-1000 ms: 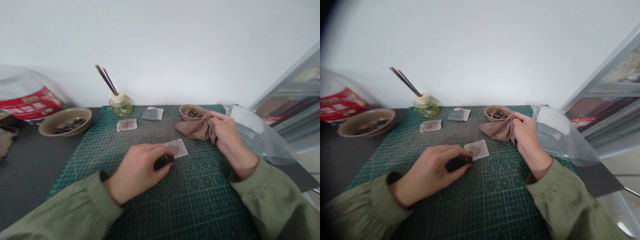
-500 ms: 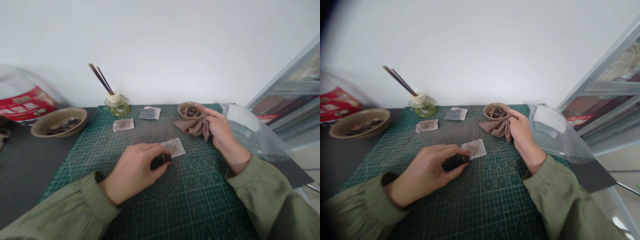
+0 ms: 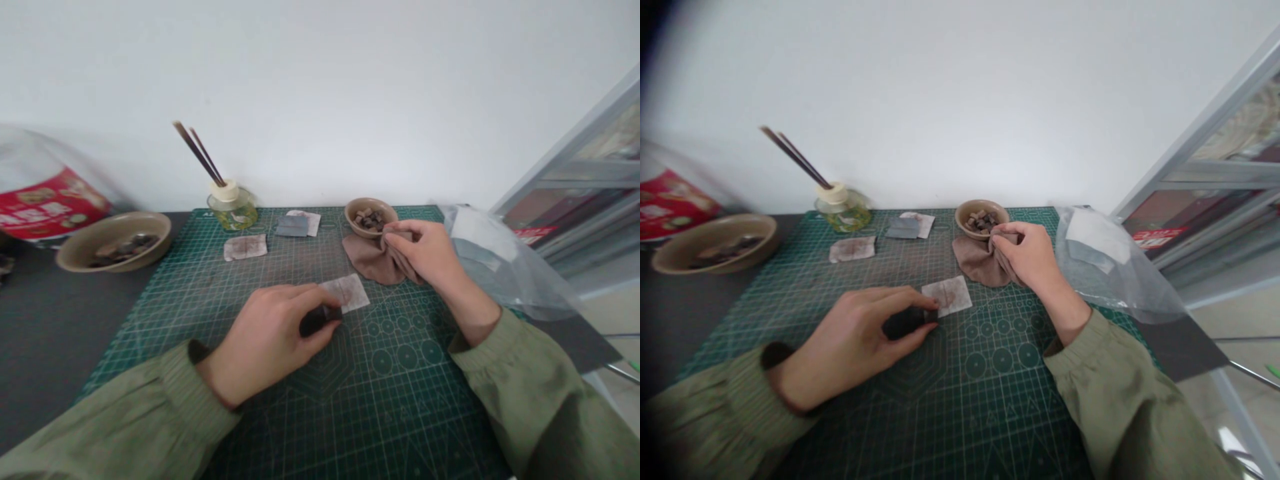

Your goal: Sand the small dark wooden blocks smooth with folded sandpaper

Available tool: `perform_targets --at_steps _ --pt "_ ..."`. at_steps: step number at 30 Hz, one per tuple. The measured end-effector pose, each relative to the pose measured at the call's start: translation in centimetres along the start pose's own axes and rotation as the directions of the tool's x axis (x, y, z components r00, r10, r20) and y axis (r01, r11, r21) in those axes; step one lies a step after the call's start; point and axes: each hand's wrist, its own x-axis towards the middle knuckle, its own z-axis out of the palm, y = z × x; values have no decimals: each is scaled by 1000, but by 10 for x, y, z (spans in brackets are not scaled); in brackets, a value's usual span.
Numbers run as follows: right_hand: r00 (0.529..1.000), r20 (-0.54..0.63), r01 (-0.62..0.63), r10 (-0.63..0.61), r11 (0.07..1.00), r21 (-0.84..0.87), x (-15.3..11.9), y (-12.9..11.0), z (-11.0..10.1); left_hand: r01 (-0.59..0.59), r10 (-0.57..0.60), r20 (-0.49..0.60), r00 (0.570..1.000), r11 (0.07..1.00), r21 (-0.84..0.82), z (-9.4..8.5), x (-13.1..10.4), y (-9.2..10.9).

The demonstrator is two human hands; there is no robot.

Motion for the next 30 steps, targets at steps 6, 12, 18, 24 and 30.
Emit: perform_targets --at_steps 6,12,18,24,30 --pt "997 -75 -11 5 997 -77 2 3 -2 -19 19 -13 1000 1000 12 0 2 1" --pt "991 -130 2 -18 993 -121 4 8 -6 -17 17 -23 1000 1000 6 2 2 -3" --pt "982 -170 63 -86 989 -136 0 -8 -17 45 -47 -32 998 996 -72 0 1 -1" --pt "938 -260 288 -230 934 212 -31 -53 -16 79 -148 -178 973 935 -347 0 3 4" --pt "853 149 399 -501 808 434 -55 -73 2 47 -274 -266 924 774 -631 1 6 14"
